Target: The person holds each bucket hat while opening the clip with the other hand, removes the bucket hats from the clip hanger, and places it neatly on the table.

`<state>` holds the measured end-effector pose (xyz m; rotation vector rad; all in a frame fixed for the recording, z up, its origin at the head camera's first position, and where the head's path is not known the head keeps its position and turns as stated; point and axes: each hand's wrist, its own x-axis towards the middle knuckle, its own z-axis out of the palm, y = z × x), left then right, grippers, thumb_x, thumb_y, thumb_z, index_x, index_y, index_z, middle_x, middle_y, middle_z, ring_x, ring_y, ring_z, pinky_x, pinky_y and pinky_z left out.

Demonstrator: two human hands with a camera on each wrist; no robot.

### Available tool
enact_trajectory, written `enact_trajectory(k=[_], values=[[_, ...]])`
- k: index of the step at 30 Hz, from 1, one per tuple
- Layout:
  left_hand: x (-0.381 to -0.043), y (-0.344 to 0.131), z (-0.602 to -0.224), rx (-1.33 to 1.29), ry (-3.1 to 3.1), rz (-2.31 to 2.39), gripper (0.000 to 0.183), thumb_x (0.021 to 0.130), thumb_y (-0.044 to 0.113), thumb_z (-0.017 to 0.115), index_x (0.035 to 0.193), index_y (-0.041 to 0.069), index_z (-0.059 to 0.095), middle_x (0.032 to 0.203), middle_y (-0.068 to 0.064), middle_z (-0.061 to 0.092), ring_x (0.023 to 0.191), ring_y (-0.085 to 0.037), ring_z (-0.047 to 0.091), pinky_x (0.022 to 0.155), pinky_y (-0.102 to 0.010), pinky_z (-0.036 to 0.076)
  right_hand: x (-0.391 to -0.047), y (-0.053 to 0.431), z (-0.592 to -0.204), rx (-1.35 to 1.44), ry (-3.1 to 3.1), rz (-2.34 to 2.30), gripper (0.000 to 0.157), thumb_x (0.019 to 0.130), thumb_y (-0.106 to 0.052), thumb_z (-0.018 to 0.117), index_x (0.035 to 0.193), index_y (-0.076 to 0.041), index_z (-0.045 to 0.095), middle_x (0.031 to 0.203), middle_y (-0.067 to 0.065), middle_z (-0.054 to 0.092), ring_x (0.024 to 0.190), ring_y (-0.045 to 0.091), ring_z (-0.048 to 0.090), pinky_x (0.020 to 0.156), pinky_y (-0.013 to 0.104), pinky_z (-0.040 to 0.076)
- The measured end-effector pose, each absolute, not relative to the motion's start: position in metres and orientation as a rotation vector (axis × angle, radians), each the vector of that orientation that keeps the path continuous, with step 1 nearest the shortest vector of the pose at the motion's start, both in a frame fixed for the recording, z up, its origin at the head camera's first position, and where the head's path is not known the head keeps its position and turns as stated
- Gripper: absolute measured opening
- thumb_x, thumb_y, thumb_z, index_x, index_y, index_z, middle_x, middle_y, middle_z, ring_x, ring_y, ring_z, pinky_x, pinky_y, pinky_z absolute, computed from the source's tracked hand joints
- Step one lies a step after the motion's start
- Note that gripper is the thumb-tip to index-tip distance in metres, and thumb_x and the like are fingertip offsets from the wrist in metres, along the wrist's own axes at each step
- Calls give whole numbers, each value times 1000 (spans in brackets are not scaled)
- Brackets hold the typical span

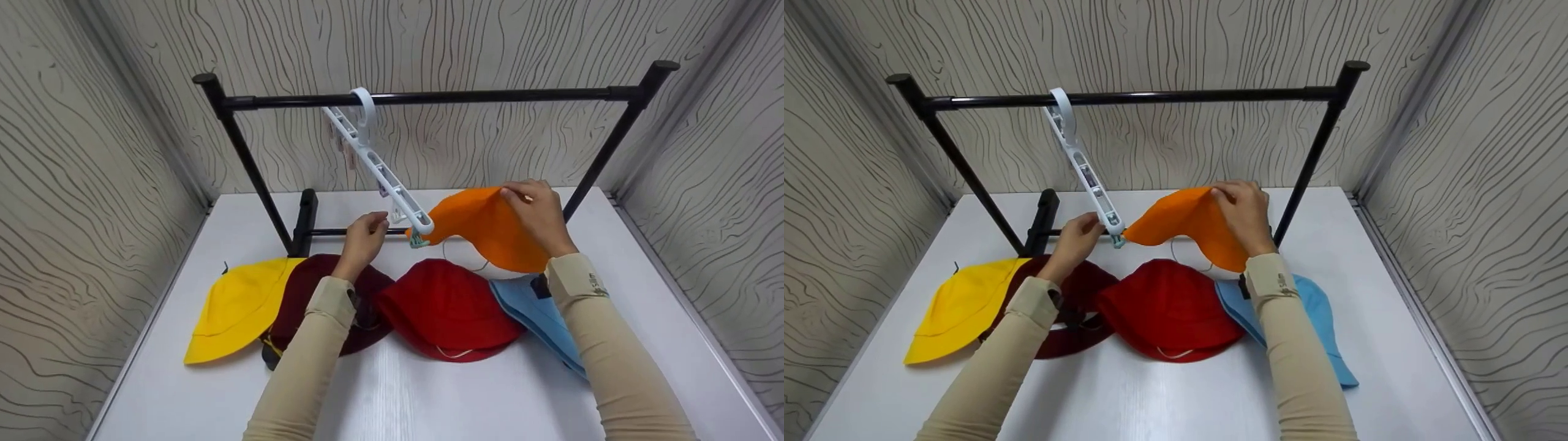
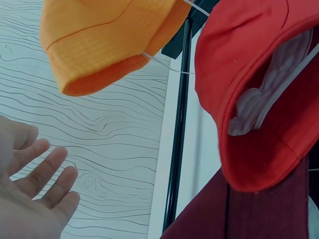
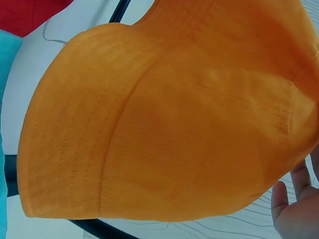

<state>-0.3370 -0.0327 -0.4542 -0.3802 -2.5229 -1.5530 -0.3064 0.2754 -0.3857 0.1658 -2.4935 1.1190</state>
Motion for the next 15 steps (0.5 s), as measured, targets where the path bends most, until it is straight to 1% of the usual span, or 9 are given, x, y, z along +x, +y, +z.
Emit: enact_trajectory(k=[5, 7, 15], values=[[-333, -31, -456, -379, -2532, -1573, 30, 97, 13, 53, 121, -4, 62, 115, -18, 66, 107, -29, 62, 93, -41, 50, -300, 284, -384, 128, -2496, 1114, 37, 96, -34, 56, 120, -9, 68, 113, 7, 63, 106, 15, 47, 88, 14, 48], [-332, -31, -456, -376, -2538, -1576, 30, 97, 13, 54, 120, -3, 62, 115, -18, 66, 107, -29, 62, 94, -42, 50, -298, 288, -383, 115, -2490, 1118, 37, 96, -35, 56, 120, -9, 68, 112, 7, 64, 105, 14, 47, 89, 14, 48], [-325, -31, -459, -403, -2563, -1574, 32, 98, 16, 53, 125, 1, 61, 120, -15, 65, 114, -28, 59, 98, -42, 48, -290, 302, -383, 85, -2453, 1089, 37, 96, -35, 57, 118, -8, 69, 111, 8, 64, 102, 9, 47, 82, 6, 43]])
